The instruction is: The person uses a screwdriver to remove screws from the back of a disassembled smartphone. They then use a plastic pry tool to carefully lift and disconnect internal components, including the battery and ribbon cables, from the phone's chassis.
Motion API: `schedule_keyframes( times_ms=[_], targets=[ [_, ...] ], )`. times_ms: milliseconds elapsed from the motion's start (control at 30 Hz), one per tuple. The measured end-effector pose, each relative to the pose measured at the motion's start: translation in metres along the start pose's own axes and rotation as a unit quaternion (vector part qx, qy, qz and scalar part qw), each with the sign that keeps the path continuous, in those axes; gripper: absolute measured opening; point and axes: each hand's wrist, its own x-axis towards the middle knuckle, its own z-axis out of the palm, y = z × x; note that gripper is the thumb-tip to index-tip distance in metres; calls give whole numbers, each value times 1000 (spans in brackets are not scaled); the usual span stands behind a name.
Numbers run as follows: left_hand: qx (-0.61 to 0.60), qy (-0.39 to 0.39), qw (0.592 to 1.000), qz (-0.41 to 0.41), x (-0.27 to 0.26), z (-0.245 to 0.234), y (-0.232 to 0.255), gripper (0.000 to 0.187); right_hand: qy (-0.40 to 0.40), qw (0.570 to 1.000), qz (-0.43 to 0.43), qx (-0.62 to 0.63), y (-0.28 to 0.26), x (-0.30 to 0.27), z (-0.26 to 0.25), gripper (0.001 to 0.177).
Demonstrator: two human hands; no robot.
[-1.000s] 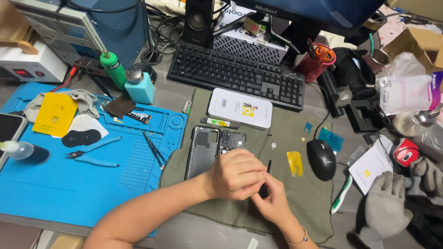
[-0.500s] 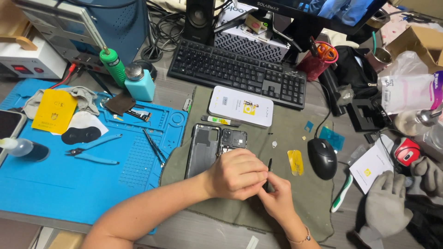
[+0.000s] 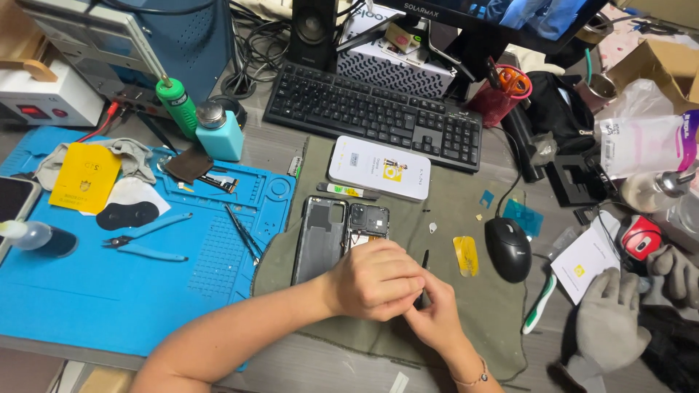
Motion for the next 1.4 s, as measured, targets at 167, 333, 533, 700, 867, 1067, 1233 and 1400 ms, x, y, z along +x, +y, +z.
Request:
schedule_keyframes(
  times_ms=[167,333,533,700,867,1067,1233,1400],
  targets=[
    [0,-3,1000,-8,0,-2,-1,16,19,999,28,-21,12,-7,-2,25],
    [1,-3,1000,-9,1,-2,-1,17,69,996,-11,-61,2,-5,-1,26],
    [6,-4,1000,-15,1,-2,-4,14,-2,1000,5,-4,14,-8,-7,25],
    [-24,-42,993,-105,-11,-2,-15,21,15,999,45,-17,8,-1,-8,8],
    [50,-53,973,-218,-40,-11,-10,22,34,995,47,75,7,0,-4,21],
    [164,-240,938,-191,-108,6,15,7,35,996,31,70,2,5,-3,23],
    [181,-293,924,-165,-124,13,21,10,41,995,30,90,0,4,-3,27],
    [198,-294,922,-157,-114,11,27,10,67,994,-9,87,10,-4,-4,35]
  ],
)
